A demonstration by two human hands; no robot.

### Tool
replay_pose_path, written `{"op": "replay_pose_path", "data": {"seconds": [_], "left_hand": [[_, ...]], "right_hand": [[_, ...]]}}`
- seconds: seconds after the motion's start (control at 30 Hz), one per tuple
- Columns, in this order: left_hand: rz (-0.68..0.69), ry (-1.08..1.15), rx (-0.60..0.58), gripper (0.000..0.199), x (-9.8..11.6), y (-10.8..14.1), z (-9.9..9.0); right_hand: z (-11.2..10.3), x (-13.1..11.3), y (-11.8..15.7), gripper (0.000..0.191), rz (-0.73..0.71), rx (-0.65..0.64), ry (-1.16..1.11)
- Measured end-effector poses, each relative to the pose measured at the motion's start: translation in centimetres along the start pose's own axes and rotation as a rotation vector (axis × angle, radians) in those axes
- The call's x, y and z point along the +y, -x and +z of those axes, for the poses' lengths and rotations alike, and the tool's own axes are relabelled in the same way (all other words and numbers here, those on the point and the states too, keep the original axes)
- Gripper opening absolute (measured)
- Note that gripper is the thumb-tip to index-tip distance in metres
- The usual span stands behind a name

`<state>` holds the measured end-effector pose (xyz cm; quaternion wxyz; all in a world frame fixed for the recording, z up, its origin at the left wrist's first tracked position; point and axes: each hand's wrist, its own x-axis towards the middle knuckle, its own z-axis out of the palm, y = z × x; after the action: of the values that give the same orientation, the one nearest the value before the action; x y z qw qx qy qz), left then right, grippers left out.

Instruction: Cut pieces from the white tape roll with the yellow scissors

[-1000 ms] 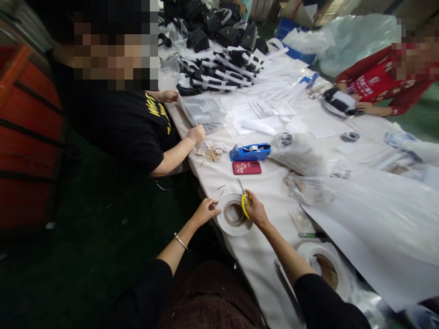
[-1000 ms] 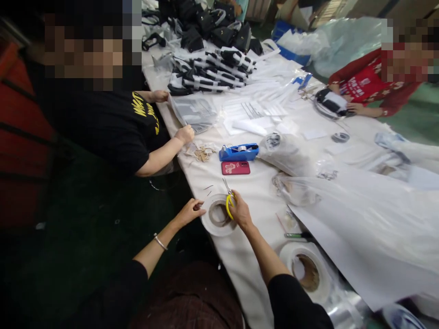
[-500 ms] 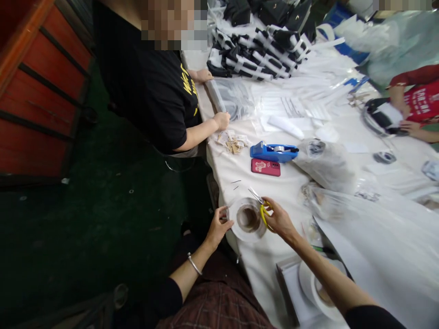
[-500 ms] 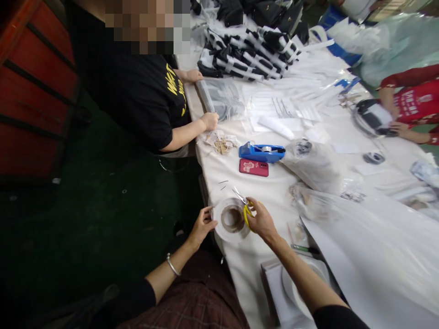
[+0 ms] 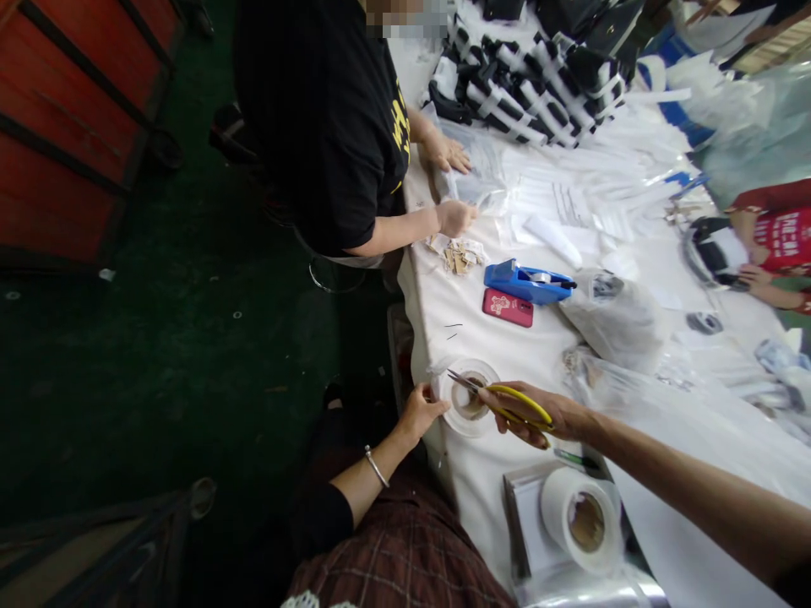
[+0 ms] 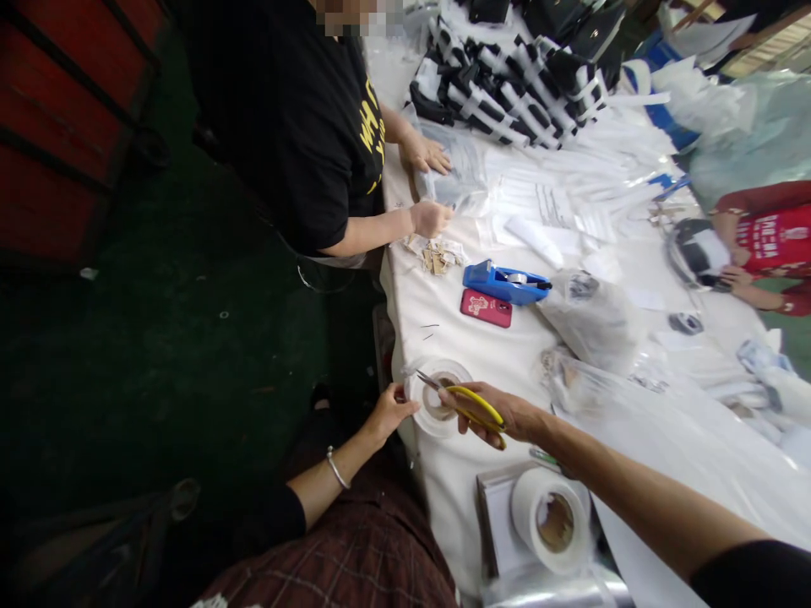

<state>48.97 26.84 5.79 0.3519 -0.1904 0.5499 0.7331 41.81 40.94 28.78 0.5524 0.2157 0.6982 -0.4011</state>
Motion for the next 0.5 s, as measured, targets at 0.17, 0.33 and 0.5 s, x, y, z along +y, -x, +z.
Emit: {"op": "replay_pose_path", "data": {"seconds": [0.17,0.33,0.5], "left_hand": [[0.002,0.047,0.006,0.045,-1.4,0.7,0.4],[0.032,0.103,-0.017,0.047,-1.7,0.8,0.4],[0.028,0.095,-0.028,0.045,-1.7,0.9,0.5]], "right_hand": [[-0.2,-0.2,-1.1,0.057,0.047,-0.07,0.026],[0.1,-0.2,-2.1,0.056,0.068,-0.083,0.034],[0.1,-0.6,-2.3,0.057,0.019,-0.023,0.054]]}}
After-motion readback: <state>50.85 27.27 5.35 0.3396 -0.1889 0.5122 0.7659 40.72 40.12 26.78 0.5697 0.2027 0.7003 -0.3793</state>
